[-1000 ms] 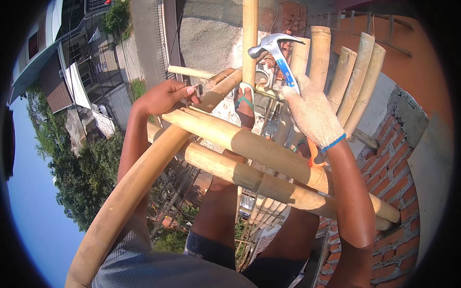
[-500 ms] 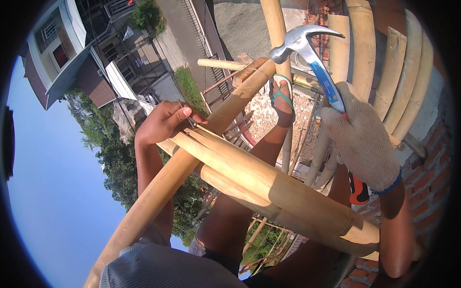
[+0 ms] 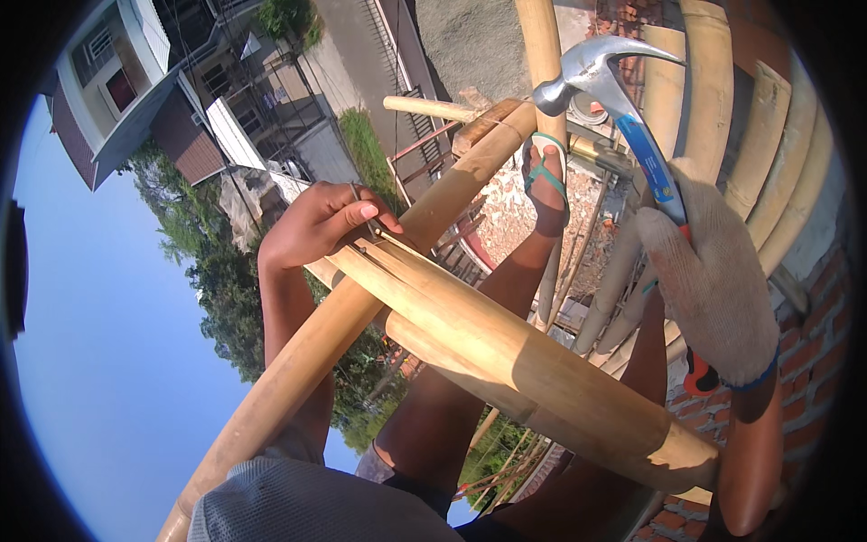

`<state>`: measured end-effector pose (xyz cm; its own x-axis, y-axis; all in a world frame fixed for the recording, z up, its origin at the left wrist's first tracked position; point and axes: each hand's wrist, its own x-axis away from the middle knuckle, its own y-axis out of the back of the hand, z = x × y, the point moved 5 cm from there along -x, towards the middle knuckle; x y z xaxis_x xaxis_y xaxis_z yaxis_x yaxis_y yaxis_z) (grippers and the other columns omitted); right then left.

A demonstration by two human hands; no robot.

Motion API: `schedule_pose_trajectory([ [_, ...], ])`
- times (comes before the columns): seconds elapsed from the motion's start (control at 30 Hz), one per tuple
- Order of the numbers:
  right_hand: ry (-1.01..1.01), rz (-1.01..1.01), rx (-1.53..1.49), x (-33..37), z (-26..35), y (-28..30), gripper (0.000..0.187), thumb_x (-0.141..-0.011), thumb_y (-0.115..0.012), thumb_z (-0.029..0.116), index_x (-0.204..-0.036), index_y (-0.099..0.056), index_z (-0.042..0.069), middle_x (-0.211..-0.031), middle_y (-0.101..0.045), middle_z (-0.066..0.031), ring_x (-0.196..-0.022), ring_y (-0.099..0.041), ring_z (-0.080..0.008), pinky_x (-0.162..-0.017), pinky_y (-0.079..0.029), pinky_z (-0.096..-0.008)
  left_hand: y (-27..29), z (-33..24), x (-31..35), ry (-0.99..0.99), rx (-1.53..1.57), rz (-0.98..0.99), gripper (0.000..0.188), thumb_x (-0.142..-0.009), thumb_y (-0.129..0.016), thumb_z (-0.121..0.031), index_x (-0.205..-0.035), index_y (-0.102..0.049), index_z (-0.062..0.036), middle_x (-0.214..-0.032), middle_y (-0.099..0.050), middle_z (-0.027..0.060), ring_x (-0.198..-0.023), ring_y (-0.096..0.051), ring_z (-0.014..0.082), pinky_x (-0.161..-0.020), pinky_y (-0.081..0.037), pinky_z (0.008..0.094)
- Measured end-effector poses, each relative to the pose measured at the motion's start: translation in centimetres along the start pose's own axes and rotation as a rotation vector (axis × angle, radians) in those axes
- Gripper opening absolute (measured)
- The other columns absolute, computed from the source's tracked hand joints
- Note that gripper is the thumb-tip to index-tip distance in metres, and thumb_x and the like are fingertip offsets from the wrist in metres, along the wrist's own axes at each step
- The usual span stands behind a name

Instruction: The person assembles a bamboo scaffolding structure on a rooftop. They position bamboo poles, secure them with wire, and use a hammer to drive nails into the joints. The person climbs the structure to reach higher sections and continues fastening components.

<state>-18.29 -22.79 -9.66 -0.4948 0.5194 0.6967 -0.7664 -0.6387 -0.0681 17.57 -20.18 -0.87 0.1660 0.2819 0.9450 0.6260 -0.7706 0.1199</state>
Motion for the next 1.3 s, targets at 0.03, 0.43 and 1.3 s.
schedule_pose_trajectory([
  [0.03,0.027,-0.003,0.013,0.0,0.1,-0.1,0.03,-0.099,-0.057,0.023,-0.114,-0.059,-0.002,-0.082,-0.054,-0.0153,-0.068,-0.056,-0.022,-0.067,-0.05,-0.0377,0.0,0.1,0.0,0.036,0.009,-0.011,0.036,-0.11,-0.058,-0.029,-0.102,-0.076,0.0004,-0.096,-0.079,0.0068,-0.088,-0.071,0.0135,-0.079,-0.055,0.0305],
  [0.43,-0.064,0.029,0.046,0.5,0.6,-1.1,0.027,-0.098,-0.058,0.022,-0.105,-0.054,-0.003,-0.08,-0.053,-0.02,-0.07,-0.057,-0.032,-0.071,-0.048,-0.0426,0.3,1.5,-0.4,0.029,0.192,-0.097,0.045,-0.112,-0.052,-0.035,-0.091,-0.07,0.0014,-0.092,-0.077,0.0116,-0.091,-0.073,0.0204,-0.086,-0.056,0.0347],
  [1.3,-0.009,0.076,0.183,0.6,-0.2,-1.2,0.032,-0.099,-0.056,0.027,-0.109,-0.059,-0.003,-0.077,-0.051,-0.0125,-0.071,-0.052,-0.0215,-0.069,-0.047,-0.0385,0.1,0.9,-0.3,0.078,0.273,-0.11,0.038,-0.11,-0.059,-0.033,-0.088,-0.069,-0.0044,-0.064,-0.047,-0.007,-0.056,-0.037,0.0035,-0.051,-0.029,0.0234],
])
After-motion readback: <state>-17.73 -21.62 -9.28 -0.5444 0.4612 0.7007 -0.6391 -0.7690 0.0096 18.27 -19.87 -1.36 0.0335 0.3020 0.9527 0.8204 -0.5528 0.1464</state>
